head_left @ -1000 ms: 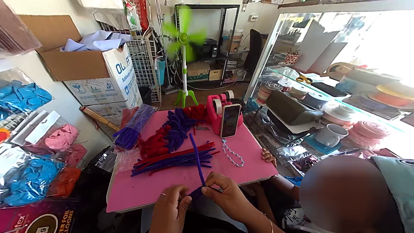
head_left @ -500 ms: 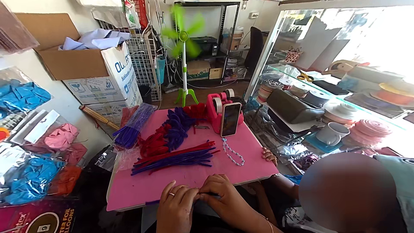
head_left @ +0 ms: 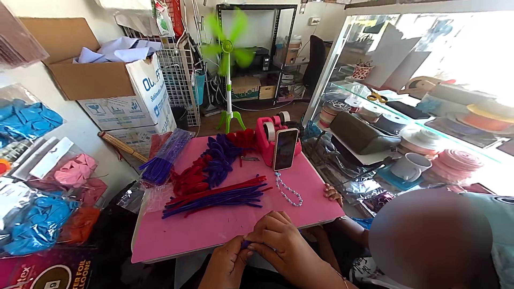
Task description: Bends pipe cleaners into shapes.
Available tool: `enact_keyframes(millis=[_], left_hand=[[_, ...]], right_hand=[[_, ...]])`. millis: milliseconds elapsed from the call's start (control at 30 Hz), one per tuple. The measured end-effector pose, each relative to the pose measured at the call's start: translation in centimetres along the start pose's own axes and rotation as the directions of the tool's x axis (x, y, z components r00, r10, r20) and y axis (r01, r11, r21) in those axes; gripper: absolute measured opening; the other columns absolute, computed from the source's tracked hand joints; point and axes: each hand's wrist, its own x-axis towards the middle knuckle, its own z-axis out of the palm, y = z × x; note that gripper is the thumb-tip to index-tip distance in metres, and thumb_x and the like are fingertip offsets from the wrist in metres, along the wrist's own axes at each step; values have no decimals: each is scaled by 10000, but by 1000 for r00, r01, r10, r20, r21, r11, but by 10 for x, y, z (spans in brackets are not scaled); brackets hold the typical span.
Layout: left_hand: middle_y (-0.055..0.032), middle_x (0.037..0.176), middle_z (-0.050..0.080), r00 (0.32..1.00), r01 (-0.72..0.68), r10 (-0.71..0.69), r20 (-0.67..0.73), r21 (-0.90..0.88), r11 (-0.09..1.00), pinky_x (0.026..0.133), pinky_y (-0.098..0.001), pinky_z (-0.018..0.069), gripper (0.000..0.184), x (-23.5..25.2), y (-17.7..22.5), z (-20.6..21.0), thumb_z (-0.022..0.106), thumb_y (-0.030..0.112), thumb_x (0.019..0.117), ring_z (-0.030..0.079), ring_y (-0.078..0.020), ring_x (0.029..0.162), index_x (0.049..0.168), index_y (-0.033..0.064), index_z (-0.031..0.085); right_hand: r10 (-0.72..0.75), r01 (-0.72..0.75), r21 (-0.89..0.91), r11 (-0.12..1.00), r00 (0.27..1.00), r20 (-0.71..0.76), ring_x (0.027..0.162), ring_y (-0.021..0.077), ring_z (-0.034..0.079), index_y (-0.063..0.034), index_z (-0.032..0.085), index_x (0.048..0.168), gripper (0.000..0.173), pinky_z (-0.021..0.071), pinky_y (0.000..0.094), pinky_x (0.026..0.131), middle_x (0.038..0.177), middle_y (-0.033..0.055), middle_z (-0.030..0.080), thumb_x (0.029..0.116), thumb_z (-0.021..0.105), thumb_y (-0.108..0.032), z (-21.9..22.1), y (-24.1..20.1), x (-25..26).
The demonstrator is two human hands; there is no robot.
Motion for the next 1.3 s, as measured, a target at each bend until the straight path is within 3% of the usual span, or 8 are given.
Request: enact_keyframes(millis=[200,333,433,633,867,1000,1133,1300], left_hand=[[27,942,749,973,-48,-40,-228,-369,928,793,-225,602,201,0,-4,5,522,153,1065,712,-34,847,1098,57,695],[-30,1040,770,938,-121,-58,-341,-482,868,869,-288,611,244,6,1,1,502,215,1078,744,-121,942,1128,99,712],[-91,1112,765,930,-140,-92,-356,-573,807,948,-337,592,258,10,5,3,479,176,1086,740,-187,1039,1158,62,698],[-78,1135,762,898,-174,-145,-416,-638,750,983,-341,578,259,15,9,14,455,178,1095,737,-190,1059,1184,71,673],[-102,1124,763,916,-127,-132,-380,-584,802,989,-346,577,229,13,6,11,501,123,1071,736,-202,1061,1152,30,694],[-57,1034,774,928,-75,-109,-356,-467,881,896,-289,604,216,9,2,-1,485,117,1076,746,-136,965,1099,42,686],[42,962,750,990,-19,-28,-137,-326,945,826,-204,589,184,3,1,-14,529,155,1062,705,-7,891,1081,59,685],[4,883,727,999,18,-13,30,-178,984,753,-169,560,216,-1,2,-11,560,167,1050,666,25,793,1070,-4,690]], right_hand=[[57,-26,167,986,981,-183,907,51,594,-117,722,1230,237,505,124,825,968,52,597,1031,604,-164,19,-4,-1],[31,39,207,978,945,-326,870,27,621,-101,718,1140,156,539,121,782,950,32,617,996,668,-131,34,-2,-6],[-10,68,185,980,954,-299,867,51,616,-76,724,1119,148,526,124,791,930,51,614,993,649,-97,41,-4,-7],[-21,67,180,981,969,-245,874,84,622,-22,721,1145,194,520,137,816,936,83,632,1000,609,-84,47,-13,-6],[9,33,167,985,969,-245,901,83,633,-54,747,1120,182,529,148,827,941,71,650,989,626,-87,49,-8,-9],[38,-14,154,988,987,-157,1028,109,593,-176,772,1054,163,482,237,904,1012,-10,676,1004,638,-254,34,-2,-9],[108,-59,232,971,973,-203,1051,79,575,-196,741,1116,187,467,240,922,1049,-41,660,983,672,-309,16,-3,1],[112,-100,372,923,994,-10,1082,94,591,-164,782,1096,192,474,266,960,1084,-17,699,967,704,-282,11,-3,6]])
